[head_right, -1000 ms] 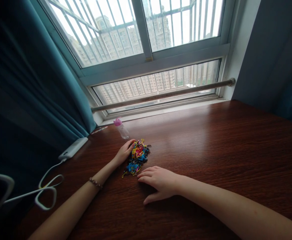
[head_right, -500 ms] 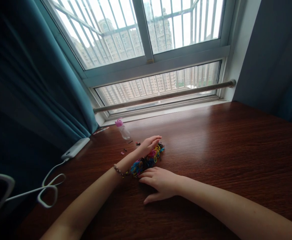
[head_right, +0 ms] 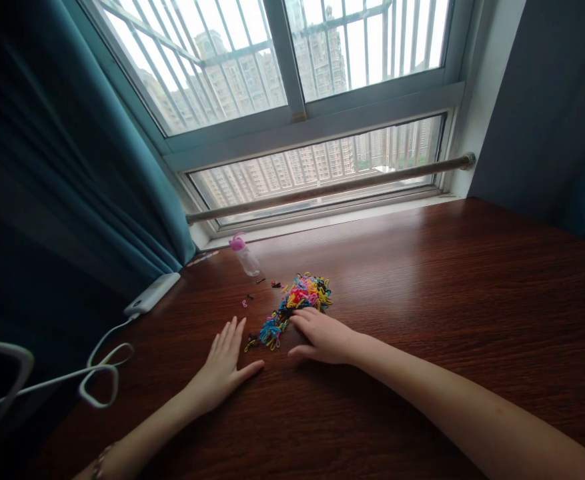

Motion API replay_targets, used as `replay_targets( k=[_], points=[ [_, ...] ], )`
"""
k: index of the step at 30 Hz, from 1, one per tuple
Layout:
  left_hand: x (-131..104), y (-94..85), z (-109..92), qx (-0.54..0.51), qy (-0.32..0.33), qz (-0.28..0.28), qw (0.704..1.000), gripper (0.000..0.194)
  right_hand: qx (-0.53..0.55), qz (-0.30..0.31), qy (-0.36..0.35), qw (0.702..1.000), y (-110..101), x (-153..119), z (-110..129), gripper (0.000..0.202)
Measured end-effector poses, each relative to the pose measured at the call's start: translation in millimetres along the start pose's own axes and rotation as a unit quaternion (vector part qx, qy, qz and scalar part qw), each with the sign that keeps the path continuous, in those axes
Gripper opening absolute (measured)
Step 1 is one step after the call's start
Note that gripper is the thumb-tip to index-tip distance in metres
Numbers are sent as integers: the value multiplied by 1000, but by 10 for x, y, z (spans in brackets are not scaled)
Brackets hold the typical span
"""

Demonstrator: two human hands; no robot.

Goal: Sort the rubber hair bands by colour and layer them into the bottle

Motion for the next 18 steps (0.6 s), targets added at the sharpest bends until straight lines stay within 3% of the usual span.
replay_targets(
  k=[3, 8, 13, 18],
  points=[
    [180, 96, -90, 17, -23, -24, 999, 101, 12, -51, 42, 998, -78, 0, -193, 56],
    [745, 212, -311, -19, -59, -32, 998, 106, 55, -173, 78, 980, -313, -48, -349, 32],
    [1136, 280, -698, -109, 40, -47, 992, 89, 97, -318, 189, 924, -557, -144, -664, 25],
    [1284, 289, -1104, -219, 131, -64, 965, 74, 147, -362, 291, 873, -599, -259, -1041, 30]
  ],
)
Point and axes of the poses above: each hand's wrist, its own x-axis towards the middle knuckle, its own y-axis out of the palm, z = x × y, the point moved 6 cm from there along x, towards the middle knuckle, and after that the axes turned 7 degrees about -x, right-handed, at the moved point
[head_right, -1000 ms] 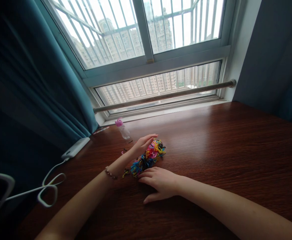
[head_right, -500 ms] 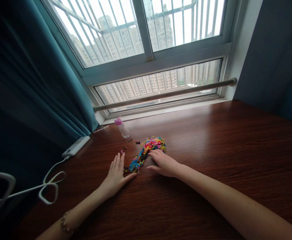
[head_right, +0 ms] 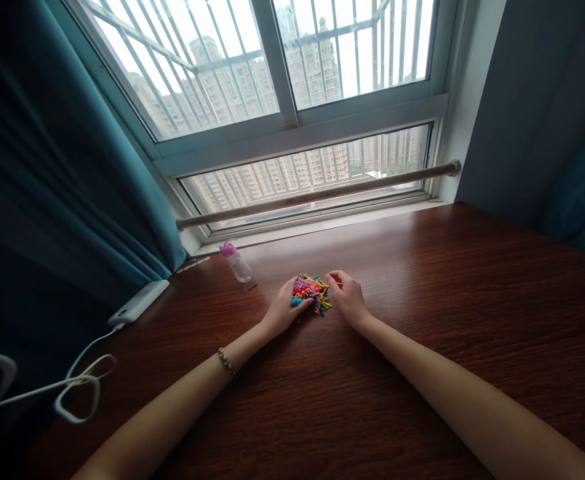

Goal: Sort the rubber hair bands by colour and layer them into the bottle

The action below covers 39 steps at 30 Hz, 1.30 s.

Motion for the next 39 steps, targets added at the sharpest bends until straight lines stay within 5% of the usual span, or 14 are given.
replay_targets(
  k=[4, 7, 13, 17, 22, 26, 32, 35, 39],
  points=[
    [31, -9, -175, -79, 45, 24, 996, 74, -8, -5, 20, 1000, -38, 85, -163, 35],
    [50, -233, -132, -126, 55, 9, 990, 62, -14, 8, 17, 1000, -30, 122, -221, 36],
    [105, -684, 534, -2, -104, -120, 987, 49, -26, 69, -9, 997, 56, 112, -212, 35],
    [83, -574, 762, 21, -112, -105, 988, 35, -48, 109, -36, 992, 103, 74, -162, 38],
    [109, -428, 769, 11, -81, -67, 994, 34, -80, 104, -52, 990, 96, 61, -147, 39],
    [128, -286, 527, -30, -29, -7, 999, 38, -111, 93, -61, 988, 106, 77, -167, 42],
    [-25, -68, -78, -159, 98, 81, 979, 41, -84, 174, -110, 975, 200, 14, -63, 39],
    [25, -145, -47, -163, 79, 41, 983, 38, -65, 150, -97, 982, 156, 9, -18, 39],
    [335, -287, 289, -129, 0, -55, 990, 37, -43, 120, -60, 990, 111, 29, -44, 43]
  ],
)
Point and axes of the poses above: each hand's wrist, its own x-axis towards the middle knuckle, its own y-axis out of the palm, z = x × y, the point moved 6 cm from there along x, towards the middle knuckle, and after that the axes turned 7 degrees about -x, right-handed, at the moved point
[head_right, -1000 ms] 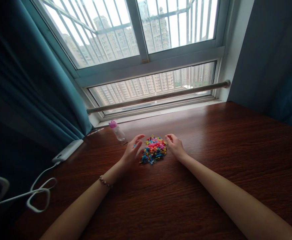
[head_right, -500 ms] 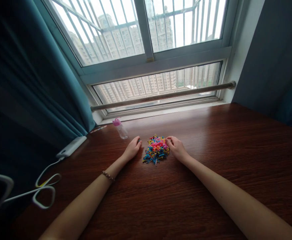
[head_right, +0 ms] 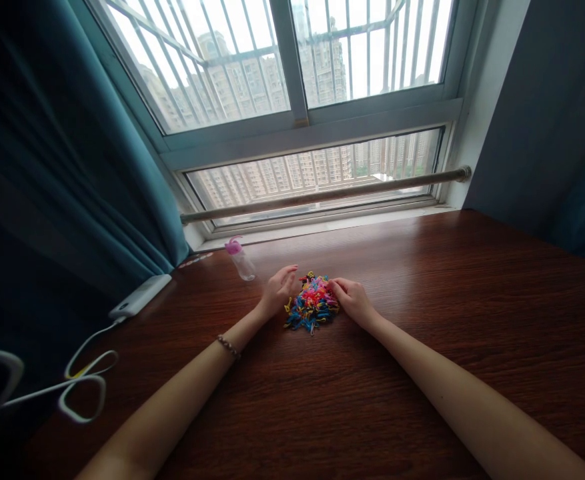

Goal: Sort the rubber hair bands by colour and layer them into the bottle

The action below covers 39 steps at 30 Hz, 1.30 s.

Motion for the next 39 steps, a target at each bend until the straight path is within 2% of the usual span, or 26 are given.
replay_targets(
  k=[3, 6, 9, 11, 13, 15, 17, 19, 21, 22, 23, 25, 26, 27, 28, 30, 32, 35, 37, 39],
  points=[
    [272, 102, 154, -6, -15, 31, 999, 38, 71, 1, 23, 997, 11, 11, -69, 47],
    [400, 352, 126, -43, -11, 103, 994, 45, 109, 4, 38, 993, 24, 28, -145, 49],
    [350, 598, -45, -89, -6, 174, 981, 52, 87, -42, 41, 994, -39, 57, -218, 46],
    [261, 694, -180, -113, -6, 210, 971, 55, 56, -69, 42, 995, -83, 77, -251, 44],
    [165, 718, -300, -147, -10, 234, 961, 58, 35, -59, 40, 997, -83, 93, -251, 45],
    [82, 680, -398, -195, -18, 250, 948, 57, 25, -20, 26, 999, -46, 93, -197, 46],
    [19, 591, -457, -224, -24, 252, 941, 56, 15, 38, -11, 999, 18, 64, -80, 46],
    [-28, 470, -467, -217, -23, 239, 946, 54, 7, 88, -56, 994, 75, 10, 57, 43],
    [-58, 309, -424, -193, -12, 201, 960, 53, -1, 113, -85, 990, 105, -41, 151, 41],
    [-64, 204, -381, -178, -6, 164, 970, 52, -8, 114, -91, 989, 109, -57, 173, 41],
    [-66, 71, -323, -159, -1, 111, 981, 52, -18, 111, -94, 989, 111, -68, 183, 41],
    [-76, -290, -153, -93, -16, -50, 994, 50, -41, 109, -105, 988, 124, -81, 189, 41],
    [-101, -505, -53, -35, -43, -147, 988, 48, -56, 114, -116, 985, 138, -88, 193, 42],
    [-146, -733, 35, 38, -73, -247, 965, 43, -73, 124, -130, 981, 159, -100, 203, 43],
    [-163, -895, 112, 65, -88, -291, 950, 38, -93, 138, -146, 975, 184, -116, 218, 44],
    [-167, -1168, 276, 96, -112, -348, 926, 42, -138, 169, -179, 959, 235, -160, 258, 47],
    [-141, -1350, 466, 116, -139, -372, 911, 56, -173, 190, -204, 945, 267, -203, 295, 51],
    [-61, -1412, 786, 121, -173, -337, 918, 71, -168, 191, -207, 945, 263, -214, 297, 53],
    [-14, -1366, 966, 112, -183, -296, 931, 61, -137, 164, -182, 960, 228, -170, 232, 52],
    [19, -1301, 1070, 102, -181, -265, 942, 39, -111, 120, -144, 976, 181, -98, 121, 51]
  ],
)
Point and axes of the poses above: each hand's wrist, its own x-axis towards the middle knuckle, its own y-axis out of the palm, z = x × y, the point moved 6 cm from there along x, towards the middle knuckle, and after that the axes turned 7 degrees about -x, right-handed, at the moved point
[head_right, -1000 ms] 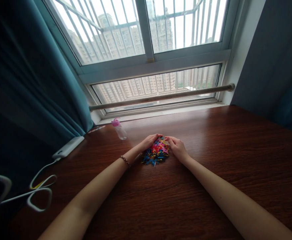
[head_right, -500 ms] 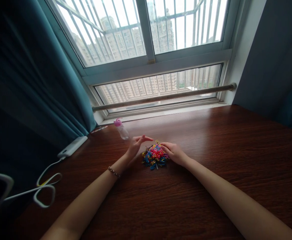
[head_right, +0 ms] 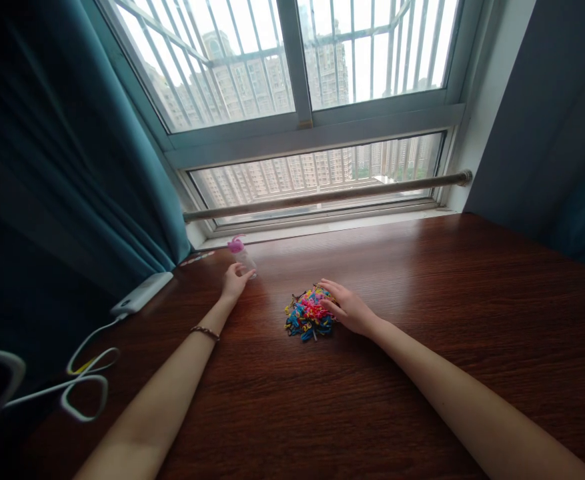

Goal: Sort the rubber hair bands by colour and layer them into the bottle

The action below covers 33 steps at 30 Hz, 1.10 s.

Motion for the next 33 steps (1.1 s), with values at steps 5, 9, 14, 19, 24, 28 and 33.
replay_targets(
  k=[5, 9, 14, 19, 24, 28, 33],
  points=[
    [-115, 185, -154, -30, 43, 27, 998, 38, 21, -35, 67, 997, 22, 118, -246, 55],
    [-400, 394, -510, -66, 101, 65, 991, 37, 54, -9, 70, 996, 52, 349, -221, 48],
    [-800, 523, -918, -118, 213, 115, 963, 35, 71, -42, 66, 994, -54, 780, -97, 44],
    [-967, 519, -1046, -105, 288, 129, 943, 39, 87, -53, 57, 993, 42, 1049, 105, 37],
    [-966, 500, -1068, -67, 322, 109, 938, 53, 78, -88, 84, 989, -22, 1105, 15, 34],
    [-926, 543, -1008, -44, 307, 105, 945, 54, 43, -127, 145, 980, -398, 1094, -430, 37],
    [-932, 628, -971, -34, 324, 137, 936, 43, 19, -101, 190, 976, -738, 957, -895, 26]
  ],
)
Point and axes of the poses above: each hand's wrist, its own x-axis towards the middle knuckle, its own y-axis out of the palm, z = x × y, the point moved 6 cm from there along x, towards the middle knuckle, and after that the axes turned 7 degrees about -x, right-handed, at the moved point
